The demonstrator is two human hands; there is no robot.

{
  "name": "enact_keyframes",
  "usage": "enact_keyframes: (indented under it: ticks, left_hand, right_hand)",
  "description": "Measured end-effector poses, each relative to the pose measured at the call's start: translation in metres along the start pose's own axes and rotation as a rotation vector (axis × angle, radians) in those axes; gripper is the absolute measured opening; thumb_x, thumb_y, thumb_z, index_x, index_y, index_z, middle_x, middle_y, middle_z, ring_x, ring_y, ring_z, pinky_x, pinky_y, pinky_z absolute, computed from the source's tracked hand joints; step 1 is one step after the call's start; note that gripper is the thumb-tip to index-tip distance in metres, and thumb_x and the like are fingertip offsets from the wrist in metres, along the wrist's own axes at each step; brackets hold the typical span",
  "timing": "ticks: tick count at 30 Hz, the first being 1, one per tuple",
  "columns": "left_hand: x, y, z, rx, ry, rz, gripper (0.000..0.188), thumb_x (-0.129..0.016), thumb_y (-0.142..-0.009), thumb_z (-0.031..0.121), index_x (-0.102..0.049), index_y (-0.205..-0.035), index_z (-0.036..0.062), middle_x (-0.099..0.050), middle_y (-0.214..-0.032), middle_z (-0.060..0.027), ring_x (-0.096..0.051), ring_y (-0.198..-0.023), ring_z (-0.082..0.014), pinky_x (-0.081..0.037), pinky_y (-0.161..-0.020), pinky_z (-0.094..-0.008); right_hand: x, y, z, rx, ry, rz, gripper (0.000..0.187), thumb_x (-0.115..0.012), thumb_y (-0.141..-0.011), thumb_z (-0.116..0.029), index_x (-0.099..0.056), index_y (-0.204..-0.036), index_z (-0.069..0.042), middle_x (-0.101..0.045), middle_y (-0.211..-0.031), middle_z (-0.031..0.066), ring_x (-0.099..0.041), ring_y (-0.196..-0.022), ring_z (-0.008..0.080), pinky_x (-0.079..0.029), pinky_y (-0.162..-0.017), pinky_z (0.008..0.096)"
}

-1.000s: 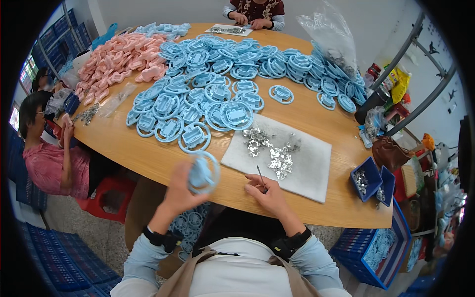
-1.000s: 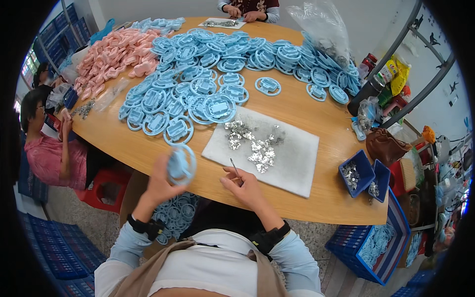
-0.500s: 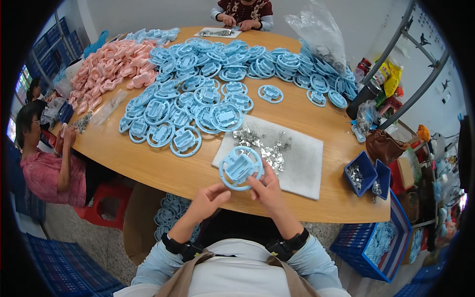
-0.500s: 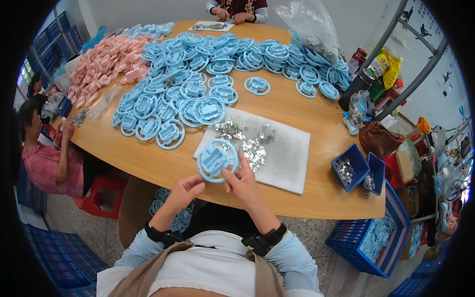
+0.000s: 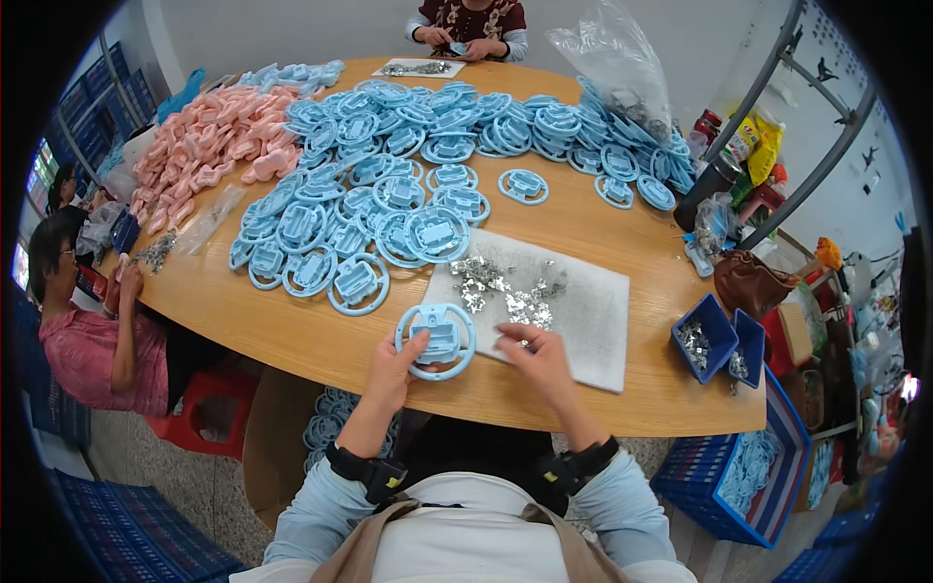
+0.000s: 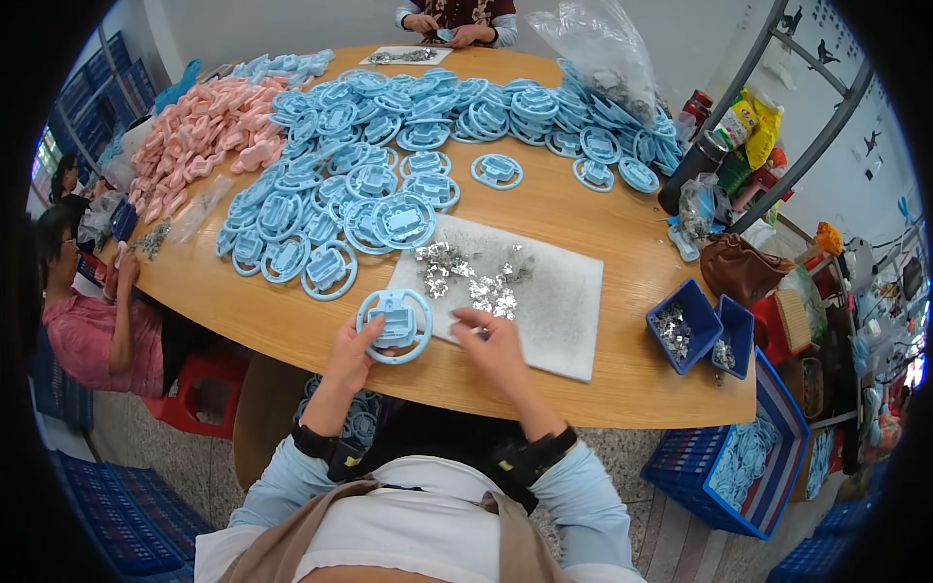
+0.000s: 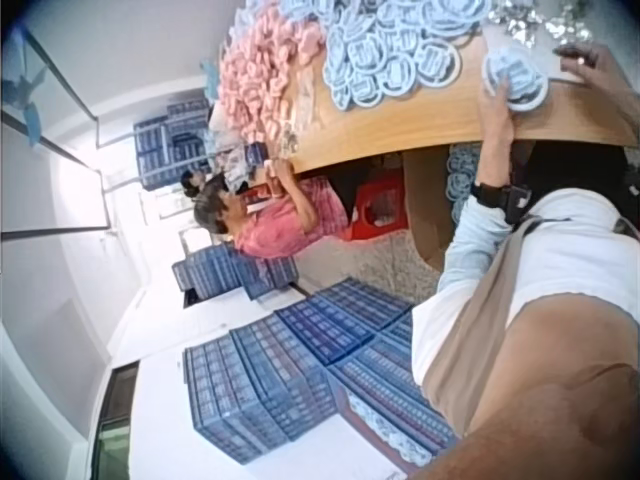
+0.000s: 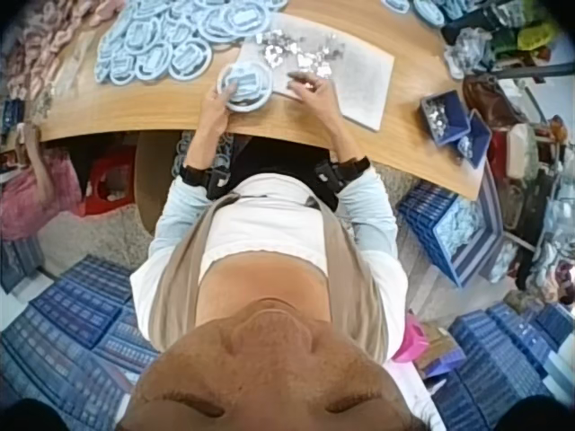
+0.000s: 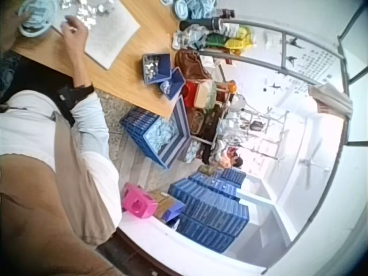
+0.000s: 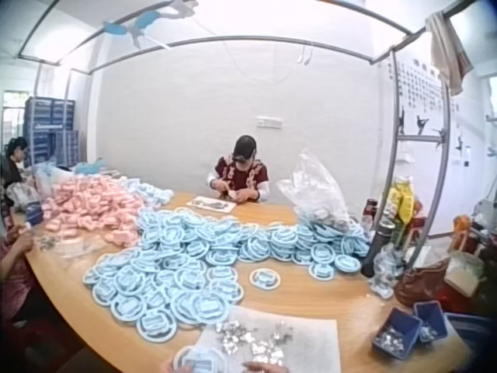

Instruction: Manually assembling silver decorative embellishments or metallic components into light blue circular plastic frames or handles at a product manufacturing station.

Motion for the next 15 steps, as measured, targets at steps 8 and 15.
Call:
enact_keyframes:
  ticks: [8,15]
  left_hand:
    - [-0.001,-0.005,0.002,0.061,-0.041,-0.138,0.033,-0.065,-0.082,0.012,-0.053,-0.111,0.0009,-0.062,-0.094,-0.0057,-0.063,-0.075,-0.0122,-0.053,-0.064,-0.0239]
    - [0.010,-0.001,-0.003,0.076,0.006,-0.175,0.027,-0.062,-0.085,0.014,-0.056,-0.107,-0.0008,-0.064,-0.086,-0.0056,-0.062,-0.068,-0.0108,-0.052,-0.059,-0.0230]
  right_hand:
    - [0.074,-0.040,-0.001,0.150,0.506,0.231,0.021,-0.064,-0.076,-0.011,-0.066,-0.093,0.000,-0.063,-0.077,0.0033,-0.050,-0.063,0.0063,-0.040,-0.056,0.0225]
    - [0.066,-0.064,0.003,0.355,0.736,0.247,0.017,-0.064,-0.072,-0.010,-0.065,-0.087,-0.002,-0.059,-0.079,0.0094,-0.054,-0.063,0.0208,-0.044,-0.058,0.0305]
Point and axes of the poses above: each hand's wrist, its own y-axis away from the middle knuckle, its own x-axis out of the back of the hand, z = x × y, the point moved 4 cm from there along -y, towards the middle knuckle
